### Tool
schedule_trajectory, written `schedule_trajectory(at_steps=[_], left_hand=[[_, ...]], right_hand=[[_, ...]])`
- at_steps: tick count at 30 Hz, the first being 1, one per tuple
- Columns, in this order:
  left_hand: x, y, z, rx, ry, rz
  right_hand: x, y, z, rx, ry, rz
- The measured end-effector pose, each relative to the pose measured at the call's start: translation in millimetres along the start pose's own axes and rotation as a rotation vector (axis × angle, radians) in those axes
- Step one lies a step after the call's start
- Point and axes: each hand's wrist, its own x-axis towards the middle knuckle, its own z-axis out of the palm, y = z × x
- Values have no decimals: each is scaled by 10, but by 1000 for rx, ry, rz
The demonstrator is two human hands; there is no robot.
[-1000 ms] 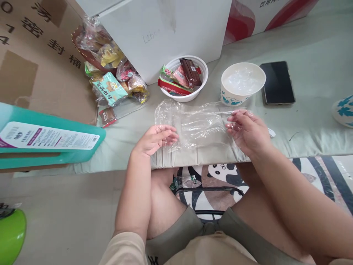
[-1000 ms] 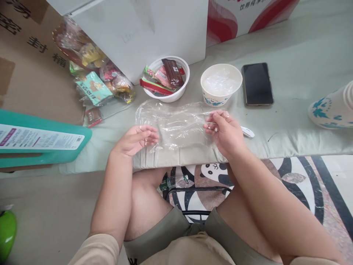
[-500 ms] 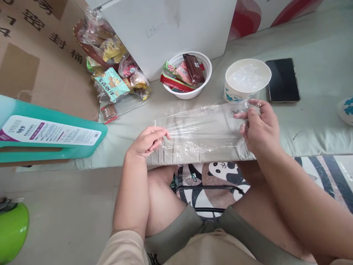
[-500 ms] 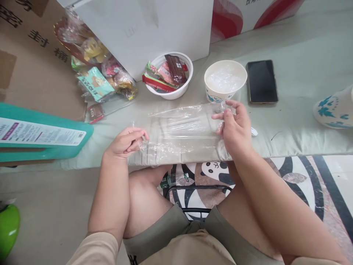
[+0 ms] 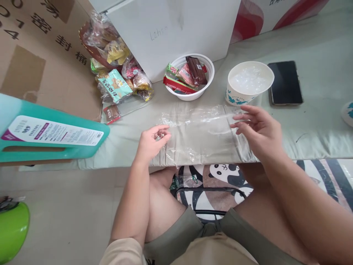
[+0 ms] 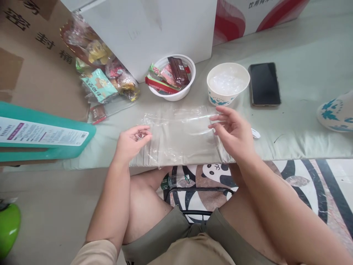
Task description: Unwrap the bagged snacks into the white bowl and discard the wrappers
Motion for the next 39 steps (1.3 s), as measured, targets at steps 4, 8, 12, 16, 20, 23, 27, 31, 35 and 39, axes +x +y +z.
schedule_trajectory(at_steps=[4,8,12,16,20,23,27,31,35,39], left_hand=[[109,-126,-54,273,223,283],[100,-77,-106,7,221,424],[46,104,-88,-344,82,117],[142,194,8,-348,-35,-269],[284,138,93,-280,-92,-343],[341,92,120,-198,-219,-272],[361,135,208,-187,-470,-160],[373,261,319,-228,-704,-121],[379,274,350,-433,-690,-72],[326,158,514,-817,-584,-148]], right_hand=[[25,47,-59,-396,73,-276],[17,-24,-127,-367,96,-592],[-38,-155,-151,126,-66,-271],[44,-141,-127,139,-101,151],[133,-19,-169,-310,-117,-40],[90,13,-229,-431,24,-394],[-8,-11,-109,-240,-213,-450],[-47,-61,223,-152,-716,-262],[-54,-114,406,-141,-818,-85],[-42,-104,440,283,-428,158]])
